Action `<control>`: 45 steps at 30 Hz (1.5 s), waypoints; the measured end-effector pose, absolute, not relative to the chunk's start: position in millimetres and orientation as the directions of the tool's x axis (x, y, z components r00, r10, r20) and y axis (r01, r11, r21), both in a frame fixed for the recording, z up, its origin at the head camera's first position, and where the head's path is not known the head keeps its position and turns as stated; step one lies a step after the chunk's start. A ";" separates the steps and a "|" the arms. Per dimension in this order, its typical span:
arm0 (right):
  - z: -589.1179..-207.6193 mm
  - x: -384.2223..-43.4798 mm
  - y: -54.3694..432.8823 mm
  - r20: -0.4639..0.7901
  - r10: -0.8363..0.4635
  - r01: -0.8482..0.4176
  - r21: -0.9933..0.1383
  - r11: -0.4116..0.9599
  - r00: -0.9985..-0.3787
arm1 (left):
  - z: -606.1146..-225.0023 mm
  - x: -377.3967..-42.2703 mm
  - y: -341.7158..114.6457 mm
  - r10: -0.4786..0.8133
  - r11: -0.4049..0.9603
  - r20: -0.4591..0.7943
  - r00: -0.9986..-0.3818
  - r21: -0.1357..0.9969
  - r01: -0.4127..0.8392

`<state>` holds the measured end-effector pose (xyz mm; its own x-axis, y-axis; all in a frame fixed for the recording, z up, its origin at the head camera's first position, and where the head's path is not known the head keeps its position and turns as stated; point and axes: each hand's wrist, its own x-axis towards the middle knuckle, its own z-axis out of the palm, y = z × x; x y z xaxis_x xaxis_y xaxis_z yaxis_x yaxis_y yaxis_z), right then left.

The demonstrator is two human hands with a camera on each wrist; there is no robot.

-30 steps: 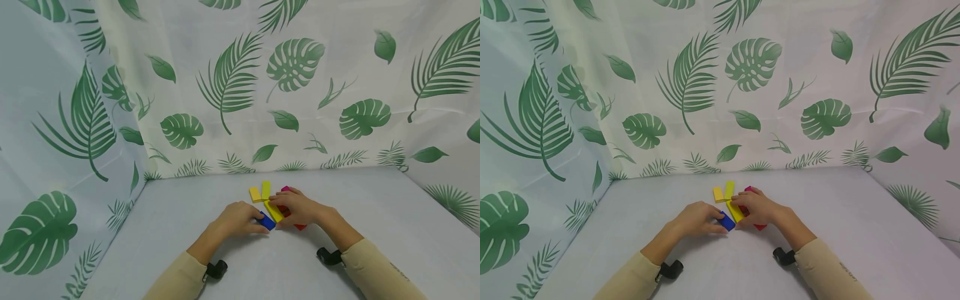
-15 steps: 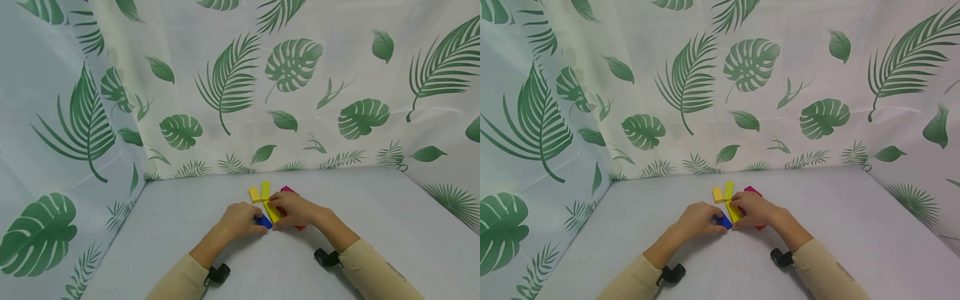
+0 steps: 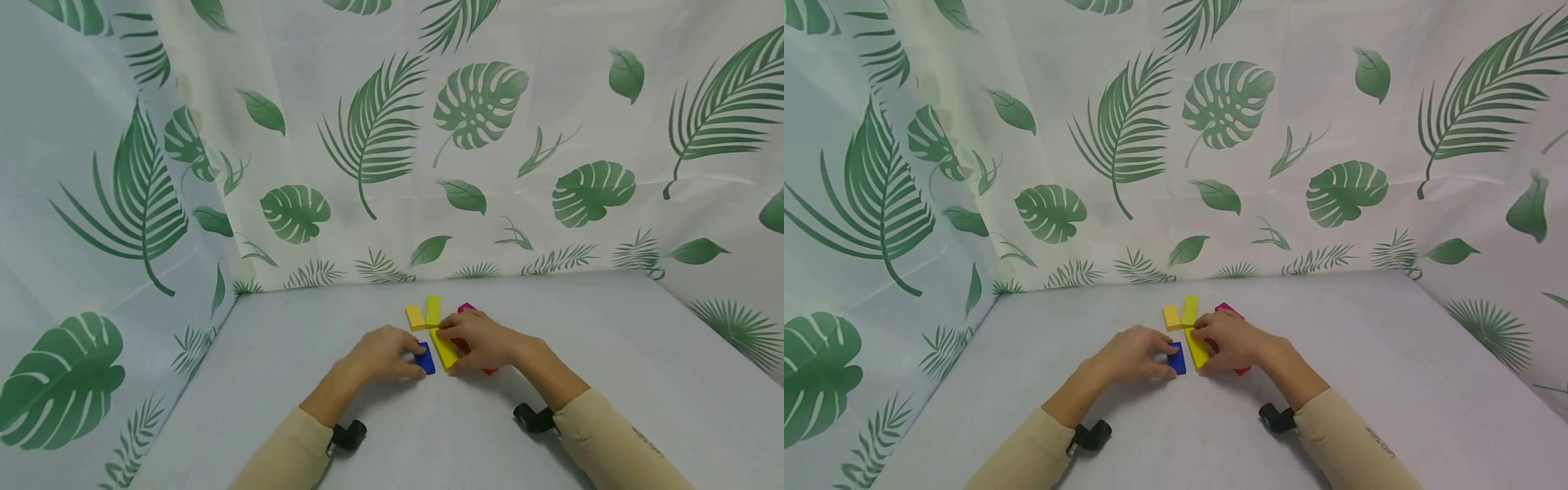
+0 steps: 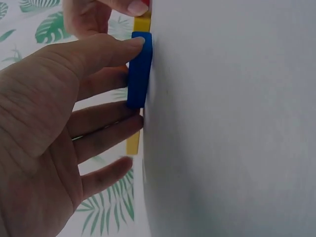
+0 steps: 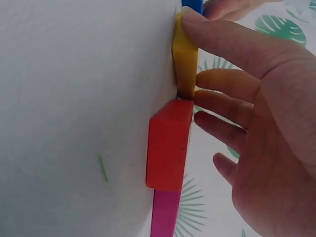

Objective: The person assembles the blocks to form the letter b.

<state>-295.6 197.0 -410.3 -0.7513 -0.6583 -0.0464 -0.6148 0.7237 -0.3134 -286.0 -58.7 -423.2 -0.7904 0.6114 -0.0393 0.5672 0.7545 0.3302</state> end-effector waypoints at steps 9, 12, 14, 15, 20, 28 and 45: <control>-410.5 -296.2 178.3 -0.004 -0.639 -0.625 -0.199 0.755 -0.769 | -426.7 -288.6 -95.0 0.630 0.732 -0.068 -0.774 0.386 0.562; -410.0 -294.6 168.1 -0.022 -0.623 -0.615 -0.137 0.777 -0.782 | -428.4 -288.8 -111.3 0.634 0.727 -0.060 -0.771 0.385 0.568; -407.1 -292.8 161.5 -0.050 -0.618 -0.609 -0.122 0.783 -0.785 | -428.8 -288.4 -122.3 0.629 0.730 -0.053 -0.776 0.385 0.565; -405.0 -291.7 158.5 -0.063 -0.617 -0.608 -0.119 0.785 -0.784 | -429.2 -288.0 -127.9 0.624 0.733 -0.051 -0.780 0.385 0.561; -394.9 -290.5 143.7 -0.094 -0.621 -0.613 -0.101 0.784 -0.778 | -428.8 -285.4 -152.6 0.604 0.735 -0.040 -0.796 0.415 0.537; -390.9 -298.4 117.4 -0.133 -0.577 -0.568 -0.103 0.817 -0.806 | -427.1 -281.6 -171.2 0.639 0.679 -0.014 -0.769 0.479 0.556; -412.4 -306.5 121.8 -0.148 -0.527 -0.413 -0.462 0.785 -0.837 | -423.1 -283.2 -168.2 0.682 0.629 -0.003 -0.732 0.513 0.584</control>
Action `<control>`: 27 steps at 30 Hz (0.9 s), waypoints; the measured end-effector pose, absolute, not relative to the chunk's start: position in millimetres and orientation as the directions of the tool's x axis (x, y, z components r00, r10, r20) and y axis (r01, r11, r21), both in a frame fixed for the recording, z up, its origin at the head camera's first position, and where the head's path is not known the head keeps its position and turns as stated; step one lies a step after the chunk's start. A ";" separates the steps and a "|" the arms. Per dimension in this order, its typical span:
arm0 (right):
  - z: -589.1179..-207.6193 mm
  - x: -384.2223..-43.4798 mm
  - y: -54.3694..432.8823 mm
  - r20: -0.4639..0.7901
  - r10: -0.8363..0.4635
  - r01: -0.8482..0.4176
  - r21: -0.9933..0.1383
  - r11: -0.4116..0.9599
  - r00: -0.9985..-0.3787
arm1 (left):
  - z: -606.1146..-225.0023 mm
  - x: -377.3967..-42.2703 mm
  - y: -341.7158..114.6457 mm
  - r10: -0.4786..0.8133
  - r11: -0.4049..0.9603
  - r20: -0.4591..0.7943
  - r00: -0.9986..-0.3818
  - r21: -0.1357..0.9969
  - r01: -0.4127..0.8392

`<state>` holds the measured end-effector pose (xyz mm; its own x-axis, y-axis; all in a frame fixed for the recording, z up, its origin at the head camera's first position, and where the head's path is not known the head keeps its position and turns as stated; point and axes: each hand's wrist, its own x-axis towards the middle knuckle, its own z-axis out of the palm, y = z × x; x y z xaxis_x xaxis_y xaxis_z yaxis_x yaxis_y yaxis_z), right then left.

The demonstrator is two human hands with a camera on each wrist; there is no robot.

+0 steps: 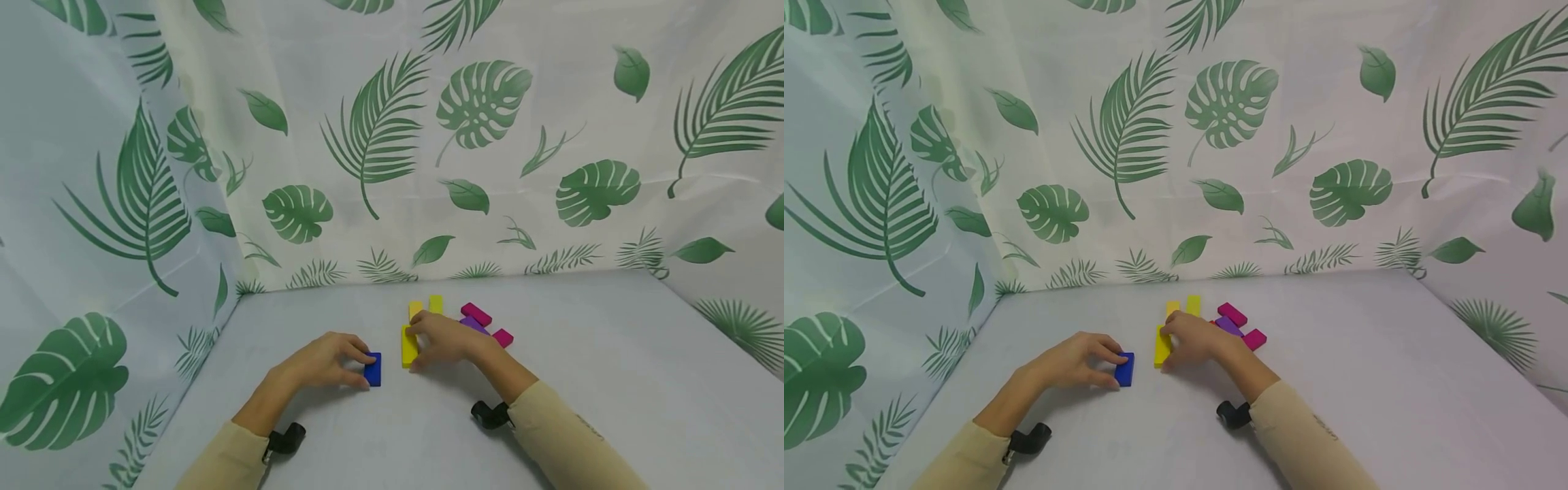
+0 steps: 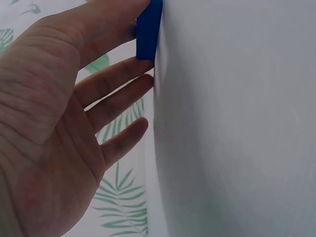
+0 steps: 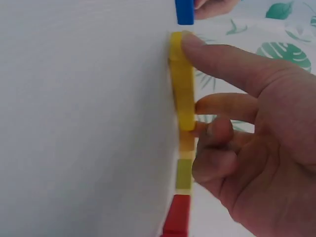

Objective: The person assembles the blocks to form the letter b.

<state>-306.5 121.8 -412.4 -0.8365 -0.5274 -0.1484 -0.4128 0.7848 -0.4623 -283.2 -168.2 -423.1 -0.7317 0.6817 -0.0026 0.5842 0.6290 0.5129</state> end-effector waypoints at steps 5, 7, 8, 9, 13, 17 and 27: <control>-415.2 -305.7 125.7 -0.140 -0.556 -0.407 -0.542 0.735 -0.819 | -423.7 -283.7 -163.8 0.713 0.601 0.008 -0.701 0.506 0.618; -415.5 -305.2 126.5 -0.136 -0.567 -0.407 -0.563 0.719 -0.812 | -424.5 -283.7 -162.6 0.720 0.597 0.012 -0.694 0.500 0.628; -415.9 -305.3 126.8 -0.136 -0.571 -0.409 -0.567 0.715 -0.810 | -424.7 -283.4 -162.0 0.724 0.592 0.017 -0.690 0.499 0.633; -416.1 -305.4 127.0 -0.135 -0.574 -0.409 -0.572 0.711 -0.808 | -424.9 -283.2 -161.5 0.726 0.591 0.018 -0.687 0.495 0.637; -417.6 -306.7 127.9 -0.128 -0.578 -0.411 -0.581 0.703 -0.806 | -424.7 -281.2 -159.6 0.737 0.575 0.029 -0.675 0.498 0.649; -419.7 -308.1 128.9 -0.116 -0.574 -0.406 -0.594 0.694 -0.811 | -423.1 -278.5 -156.2 0.751 0.564 0.030 -0.660 0.492 0.664; -425.6 -312.5 128.4 -0.090 -0.584 -0.430 -0.589 0.684 -0.807 | -419.9 -272.4 -145.9 0.762 0.572 -0.010 -0.647 0.480 0.665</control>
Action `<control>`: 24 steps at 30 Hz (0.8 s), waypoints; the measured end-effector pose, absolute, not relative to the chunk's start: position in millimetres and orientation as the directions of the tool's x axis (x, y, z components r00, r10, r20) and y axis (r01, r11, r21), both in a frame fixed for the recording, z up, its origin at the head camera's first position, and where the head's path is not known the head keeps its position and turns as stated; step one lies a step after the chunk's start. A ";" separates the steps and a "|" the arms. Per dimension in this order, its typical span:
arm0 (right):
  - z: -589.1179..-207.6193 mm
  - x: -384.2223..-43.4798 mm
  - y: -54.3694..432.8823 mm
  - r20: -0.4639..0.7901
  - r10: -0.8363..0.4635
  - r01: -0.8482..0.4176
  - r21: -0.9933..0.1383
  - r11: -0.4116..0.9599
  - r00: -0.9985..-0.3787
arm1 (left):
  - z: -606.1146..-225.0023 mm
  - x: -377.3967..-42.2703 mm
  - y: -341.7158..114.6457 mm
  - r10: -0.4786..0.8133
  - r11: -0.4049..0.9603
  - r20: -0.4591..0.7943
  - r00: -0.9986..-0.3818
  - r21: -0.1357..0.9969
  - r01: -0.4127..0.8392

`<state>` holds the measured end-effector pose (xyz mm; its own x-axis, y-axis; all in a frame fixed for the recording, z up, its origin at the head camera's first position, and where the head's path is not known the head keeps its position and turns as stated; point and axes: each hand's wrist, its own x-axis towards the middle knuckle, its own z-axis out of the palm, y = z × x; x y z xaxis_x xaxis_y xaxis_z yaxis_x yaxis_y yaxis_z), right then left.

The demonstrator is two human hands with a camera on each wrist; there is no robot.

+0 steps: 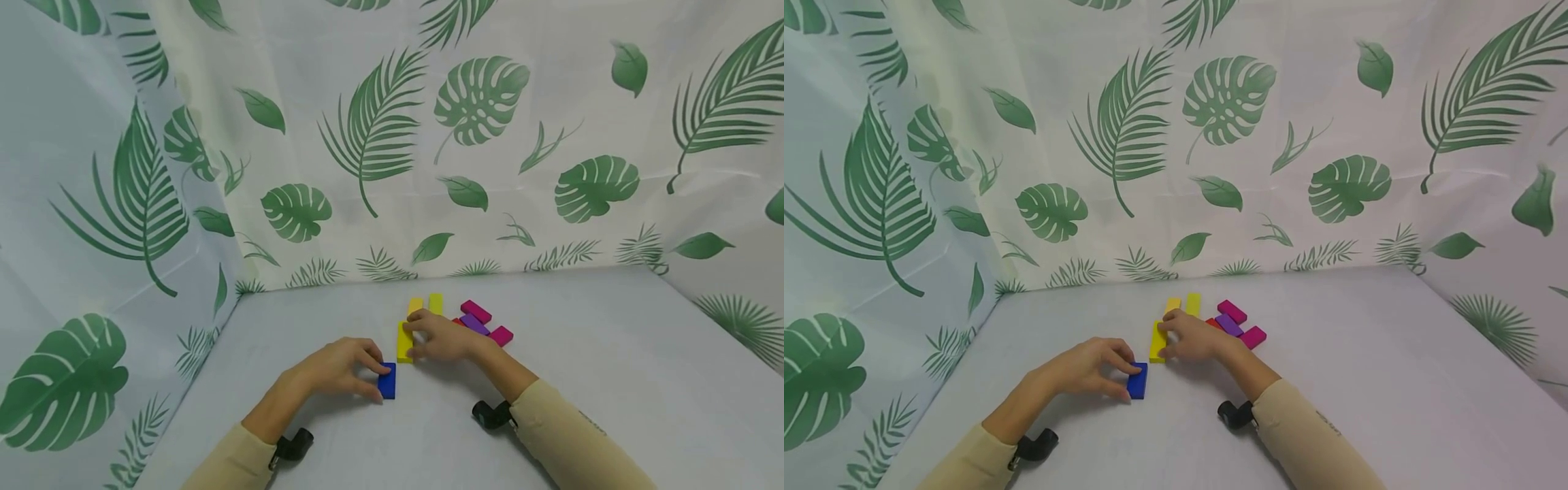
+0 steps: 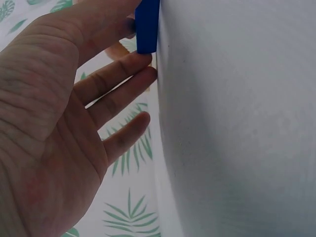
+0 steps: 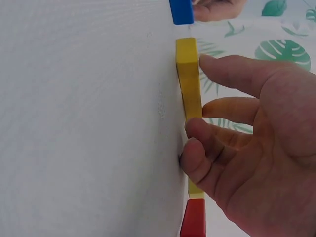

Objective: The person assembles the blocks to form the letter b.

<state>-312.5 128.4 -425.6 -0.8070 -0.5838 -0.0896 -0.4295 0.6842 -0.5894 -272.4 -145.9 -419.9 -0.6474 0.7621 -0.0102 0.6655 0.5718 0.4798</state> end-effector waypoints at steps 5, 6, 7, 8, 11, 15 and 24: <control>-426.0 -312.9 129.2 -0.076 -0.596 -0.446 -0.590 0.673 -0.800 | -420.4 -271.7 -145.1 0.754 0.589 -0.022 -0.656 0.465 0.661; -426.0 -313.0 129.1 -0.074 -0.598 -0.446 -0.594 0.669 -0.798 | -420.6 -271.9 -145.2 0.754 0.589 -0.021 -0.657 0.465 0.661; -425.9 -312.9 129.0 -0.075 -0.599 -0.445 -0.597 0.668 -0.797 | -420.8 -272.2 -145.4 0.754 0.589 -0.022 -0.657 0.465 0.661; -425.7 -312.8 128.8 -0.078 -0.599 -0.442 -0.600 0.666 -0.797 | -420.8 -272.3 -145.4 0.755 0.588 -0.023 -0.656 0.467 0.660; -424.9 -312.2 127.8 -0.080 -0.603 -0.436 -0.616 0.656 -0.794 | -420.6 -272.8 -145.5 0.758 0.581 -0.022 -0.651 0.477 0.660; -424.2 -311.9 126.1 -0.078 -0.610 -0.433 -0.634 0.641 -0.788 | -419.7 -271.8 -144.7 0.767 0.567 -0.010 -0.642 0.477 0.671; -427.7 -310.4 125.6 -0.061 -0.632 -0.452 -0.646 0.615 -0.772 | -420.0 -266.2 -141.7 0.773 0.564 0.019 -0.635 0.440 0.699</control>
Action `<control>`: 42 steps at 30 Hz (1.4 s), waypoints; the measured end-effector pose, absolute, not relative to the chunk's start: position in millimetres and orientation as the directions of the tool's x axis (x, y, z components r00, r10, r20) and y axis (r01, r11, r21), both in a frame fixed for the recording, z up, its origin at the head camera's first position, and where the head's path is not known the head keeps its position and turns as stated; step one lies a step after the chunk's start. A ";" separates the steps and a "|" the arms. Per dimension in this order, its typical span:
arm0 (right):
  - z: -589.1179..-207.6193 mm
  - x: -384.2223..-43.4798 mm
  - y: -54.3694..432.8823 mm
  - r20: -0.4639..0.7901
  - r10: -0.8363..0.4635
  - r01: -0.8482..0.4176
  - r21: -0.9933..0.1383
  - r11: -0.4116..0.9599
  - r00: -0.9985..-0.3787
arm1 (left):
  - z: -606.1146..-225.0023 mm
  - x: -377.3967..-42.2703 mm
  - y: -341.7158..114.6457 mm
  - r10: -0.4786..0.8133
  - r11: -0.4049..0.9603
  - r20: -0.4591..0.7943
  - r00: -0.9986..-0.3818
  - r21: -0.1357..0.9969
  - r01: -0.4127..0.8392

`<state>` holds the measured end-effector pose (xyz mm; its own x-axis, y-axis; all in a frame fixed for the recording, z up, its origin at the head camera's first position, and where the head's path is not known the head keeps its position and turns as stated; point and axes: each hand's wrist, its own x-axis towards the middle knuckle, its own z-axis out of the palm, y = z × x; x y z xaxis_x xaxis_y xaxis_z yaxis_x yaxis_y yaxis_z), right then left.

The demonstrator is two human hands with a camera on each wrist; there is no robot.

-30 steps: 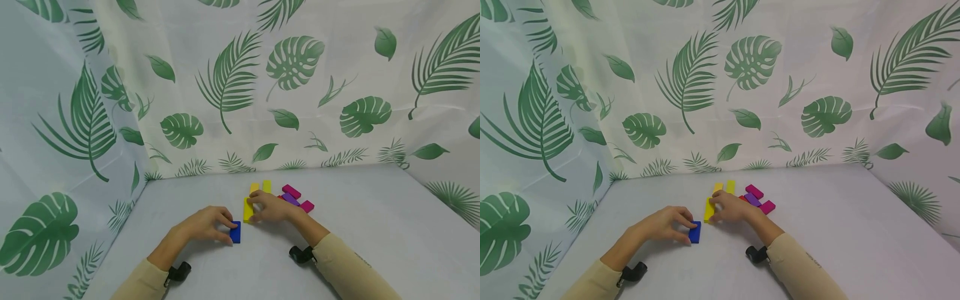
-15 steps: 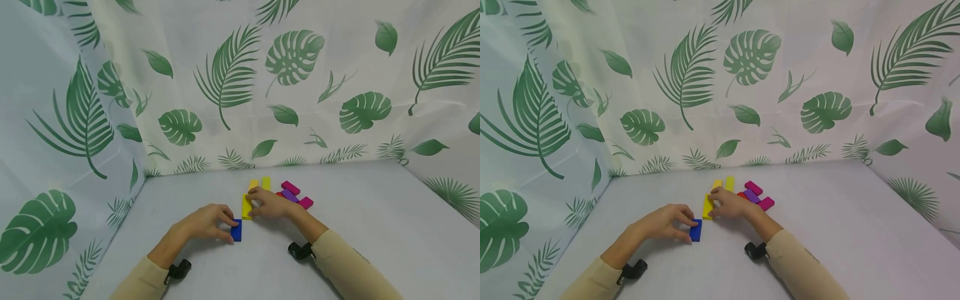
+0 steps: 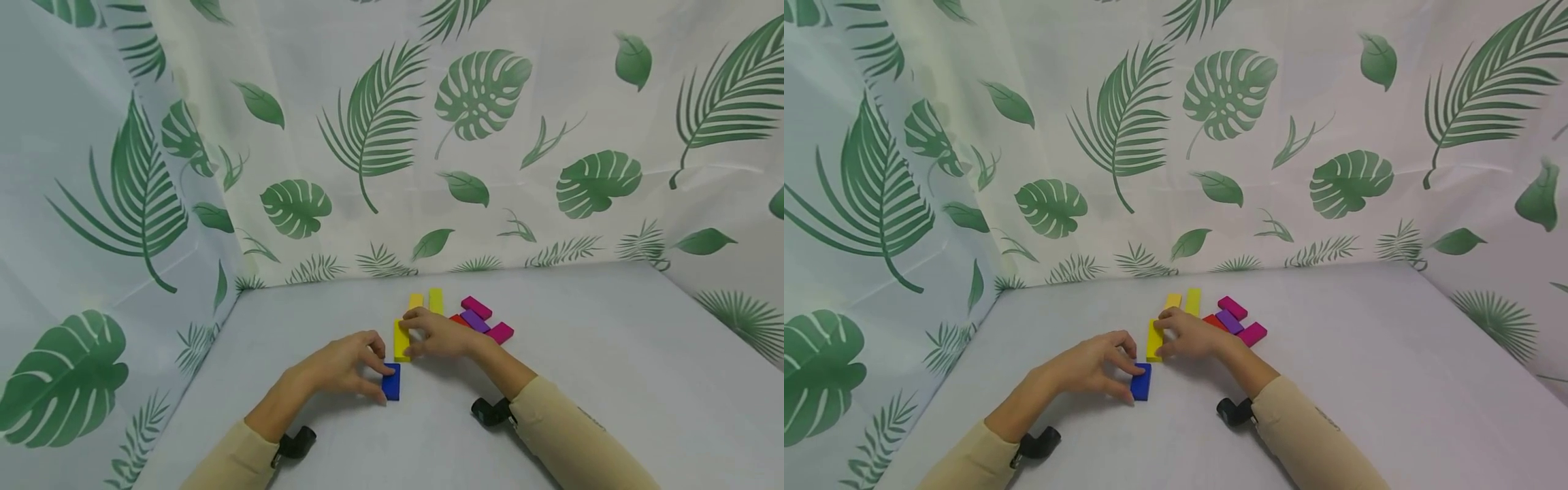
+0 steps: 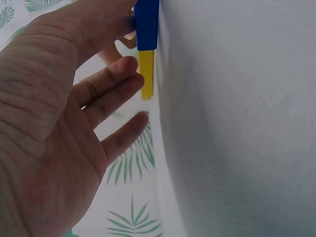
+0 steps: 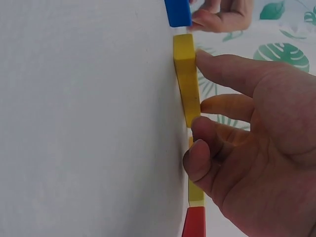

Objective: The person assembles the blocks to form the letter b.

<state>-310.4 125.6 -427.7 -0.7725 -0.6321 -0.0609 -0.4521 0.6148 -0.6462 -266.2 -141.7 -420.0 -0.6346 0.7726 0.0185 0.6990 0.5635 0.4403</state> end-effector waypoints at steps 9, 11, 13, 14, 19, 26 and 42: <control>-428.2 -307.8 122.9 -0.045 -0.675 -0.503 -0.630 0.591 -0.737 | -421.4 -268.2 -139.6 0.780 0.554 -0.005 -0.626 0.473 0.685; -427.9 -307.9 121.8 -0.043 -0.682 -0.512 -0.627 0.587 -0.730 | -421.3 -268.3 -140.0 0.781 0.549 -0.008 -0.624 0.484 0.681; -426.8 -306.9 120.5 -0.046 -0.684 -0.512 -0.626 0.588 -0.728 | -421.5 -268.3 -140.1 0.782 0.546 -0.008 -0.623 0.492 0.678; -426.4 -306.3 119.9 -0.049 -0.683 -0.509 -0.627 0.589 -0.729 | -421.4 -268.3 -140.1 0.783 0.544 -0.008 -0.622 0.495 0.678; -424.9 -303.2 116.2 -0.059 -0.681 -0.500 -0.633 0.591 -0.730 | -421.0 -267.9 -139.7 0.789 0.536 -0.009 -0.614 0.499 0.681; -422.8 -301.8 114.4 -0.066 -0.681 -0.517 -0.599 0.611 -0.729 | -422.9 -267.3 -138.5 0.809 0.507 0.048 -0.586 0.448 0.736; -419.9 -299.6 112.1 -0.072 -0.676 -0.520 -0.581 0.626 -0.733 | -418.3 -263.7 -137.9 0.783 0.567 -0.015 -0.622 0.427 0.704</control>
<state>-299.6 112.1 -419.9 -0.7333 -0.6761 -0.0722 -0.5200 0.6261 -0.5810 -263.7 -137.9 -418.3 -0.6216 0.7832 -0.0150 0.7044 0.5672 0.4267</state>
